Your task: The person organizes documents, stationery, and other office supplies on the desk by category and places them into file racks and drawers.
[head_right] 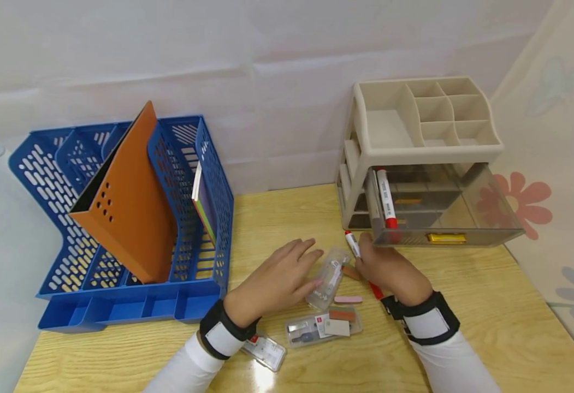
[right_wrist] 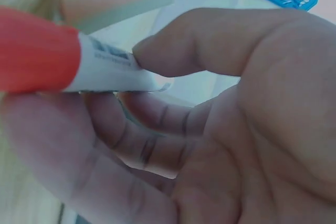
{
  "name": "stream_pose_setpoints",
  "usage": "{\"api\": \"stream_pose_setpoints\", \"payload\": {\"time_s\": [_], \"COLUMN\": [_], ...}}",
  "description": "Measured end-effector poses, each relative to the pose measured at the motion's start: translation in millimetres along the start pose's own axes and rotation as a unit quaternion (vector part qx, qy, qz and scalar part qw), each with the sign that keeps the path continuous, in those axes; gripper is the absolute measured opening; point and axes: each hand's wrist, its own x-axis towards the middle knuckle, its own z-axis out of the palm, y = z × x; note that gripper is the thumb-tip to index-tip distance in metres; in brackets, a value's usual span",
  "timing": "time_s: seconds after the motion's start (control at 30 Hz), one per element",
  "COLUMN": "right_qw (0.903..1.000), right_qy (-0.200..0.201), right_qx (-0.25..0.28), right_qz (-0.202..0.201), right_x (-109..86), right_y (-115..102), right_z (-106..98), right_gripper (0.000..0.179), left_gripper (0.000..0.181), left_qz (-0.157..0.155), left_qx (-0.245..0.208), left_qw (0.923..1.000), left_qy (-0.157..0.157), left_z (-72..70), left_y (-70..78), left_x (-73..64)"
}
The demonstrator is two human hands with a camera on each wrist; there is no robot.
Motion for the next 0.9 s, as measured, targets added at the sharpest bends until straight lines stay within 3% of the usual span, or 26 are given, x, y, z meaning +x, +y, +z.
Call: {"api": "stream_pose_setpoints", "payload": {"time_s": [0.03,0.07,0.1,0.13,0.17,0.2,0.27,0.33,0.47,0.6,0.9], "right_qw": [0.999,0.9991,0.9995,0.9927,0.9771,0.9551,0.9213,0.9146,0.9297,0.9347,0.9498], "right_qy": [0.027,0.026,-0.005,-0.045,-0.083,-0.11,-0.152,-0.16,-0.141,-0.132,-0.093], "right_qx": [-0.025,-0.022,0.026,0.085,0.142,0.191,0.232,0.239,0.224,0.229,0.205], "right_qz": [-0.025,-0.025,0.017,0.072,0.135,0.198,0.273,0.285,0.256,0.237,0.217], "right_x": [0.1,1.3,2.8,4.7,6.9,9.3,15.6,21.3,28.0,30.1,22.8], "right_y": [0,-2,-6,-9,-14,-18,-25,-32,-44,-55,-76], "right_z": [0,-1,-5,-9,-12,-16,-23,-28,-37,-50,-87], "right_gripper": [0.061,0.062,0.056,0.048,0.042,0.037,0.03,0.027,0.02,0.016,0.03], "left_gripper": [0.059,0.059,0.058,0.058,0.058,0.058,0.058,0.057,0.056,0.055,0.056], "left_qz": [0.0,0.0,0.0,0.0,0.0,0.001,0.002,0.004,0.004,0.006,0.009], "left_qx": [0.0,-0.001,-0.003,-0.005,-0.007,-0.009,-0.013,-0.018,-0.025,-0.015,0.022], "left_qw": [1.0,1.0,1.0,1.0,1.0,1.0,0.9999,0.9998,0.9996,0.9996,0.999], "left_qy": [0.0,-0.001,-0.002,-0.002,-0.002,-0.002,0.001,0.006,0.015,0.023,0.037], "left_z": [-0.1,-0.4,-0.7,-1.1,-1.4,-1.7,-2.1,-2.3,-2.6,-4.2,-20.1], "left_y": [-0.1,-0.1,-0.2,-0.3,-0.4,-0.6,-1.2,-2.0,-3.3,-3.2,3.2], "left_x": [-0.1,-0.1,-0.4,-0.5,-0.6,-0.7,-0.9,-1.0,-1.2,-1.6,-4.4]}}
